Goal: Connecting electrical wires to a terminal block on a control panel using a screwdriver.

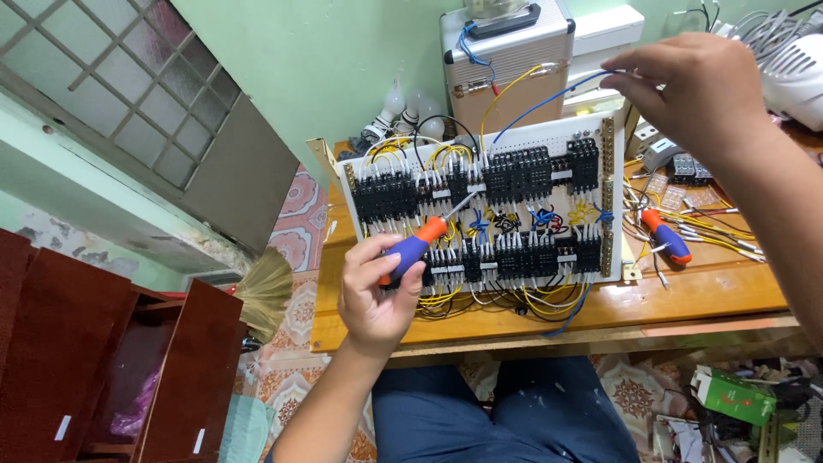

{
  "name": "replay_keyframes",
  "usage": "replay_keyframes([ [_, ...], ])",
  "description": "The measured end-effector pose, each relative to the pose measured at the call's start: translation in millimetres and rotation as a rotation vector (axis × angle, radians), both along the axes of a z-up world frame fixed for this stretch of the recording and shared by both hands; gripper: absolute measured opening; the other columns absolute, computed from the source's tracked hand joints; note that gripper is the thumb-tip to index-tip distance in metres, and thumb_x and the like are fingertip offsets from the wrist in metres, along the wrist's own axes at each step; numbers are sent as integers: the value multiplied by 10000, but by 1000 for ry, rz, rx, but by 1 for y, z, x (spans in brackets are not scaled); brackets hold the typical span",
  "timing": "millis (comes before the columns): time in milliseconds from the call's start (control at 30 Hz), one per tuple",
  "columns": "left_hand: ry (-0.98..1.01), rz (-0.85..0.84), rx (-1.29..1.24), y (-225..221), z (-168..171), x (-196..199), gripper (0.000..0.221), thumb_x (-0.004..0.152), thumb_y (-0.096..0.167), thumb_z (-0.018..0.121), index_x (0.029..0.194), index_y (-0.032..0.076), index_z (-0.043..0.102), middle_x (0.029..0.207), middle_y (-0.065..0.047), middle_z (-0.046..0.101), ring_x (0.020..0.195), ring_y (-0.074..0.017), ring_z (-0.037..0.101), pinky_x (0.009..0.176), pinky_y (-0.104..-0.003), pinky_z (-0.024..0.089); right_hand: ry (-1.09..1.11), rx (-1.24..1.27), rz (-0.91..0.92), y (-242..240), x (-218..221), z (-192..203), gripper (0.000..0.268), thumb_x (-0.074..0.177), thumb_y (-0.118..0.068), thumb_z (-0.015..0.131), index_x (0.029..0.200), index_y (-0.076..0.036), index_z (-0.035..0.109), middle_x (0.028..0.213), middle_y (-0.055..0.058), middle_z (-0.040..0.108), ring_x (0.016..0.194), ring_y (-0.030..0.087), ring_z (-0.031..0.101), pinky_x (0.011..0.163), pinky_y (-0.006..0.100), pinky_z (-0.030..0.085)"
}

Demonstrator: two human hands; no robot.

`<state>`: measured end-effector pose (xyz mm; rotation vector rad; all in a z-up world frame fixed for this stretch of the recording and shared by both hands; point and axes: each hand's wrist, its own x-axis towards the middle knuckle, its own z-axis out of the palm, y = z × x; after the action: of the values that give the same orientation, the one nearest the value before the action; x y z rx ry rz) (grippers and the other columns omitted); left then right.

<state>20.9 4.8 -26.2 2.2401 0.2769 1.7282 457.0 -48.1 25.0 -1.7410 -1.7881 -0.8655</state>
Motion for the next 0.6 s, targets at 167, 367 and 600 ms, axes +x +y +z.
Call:
replay_keyframes([
  [167, 2, -147, -76, -3, 15, 26, 279, 1055, 250, 584, 1169, 117, 368, 1228, -288, 578, 1151, -375, 625, 998, -438, 548, 99, 8, -2, -9, -2, -2, 92, 1191, -255, 831, 1272, -217, 851, 938, 10, 715, 845, 223, 664, 683, 369, 471],
  [367, 184, -200, -82, -5, 19, 50, 331, 1078, 293, 542, 1268, 56, 408, 1277, -236, 619, 1225, -365, 656, 1088, -446, 568, -364, 183, -94, -11, 10, -5, 102, 1201, -209, 801, 1109, -252, 811, 1035, -55, 783, 879, 176, 691, 698, 292, 522],
  [600, 206, -164, 11, -14, 27, 68, 260, 1057, 160, 610, 1271, 20, 565, 1252, -194, 655, 1192, -343, 671, 1095, -450, 566, 331, 54, 135, -12, -17, -14, 83, 1090, -33, 838, 1163, 4, 829, 987, 148, 682, 843, 271, 624, 769, 385, 503],
])
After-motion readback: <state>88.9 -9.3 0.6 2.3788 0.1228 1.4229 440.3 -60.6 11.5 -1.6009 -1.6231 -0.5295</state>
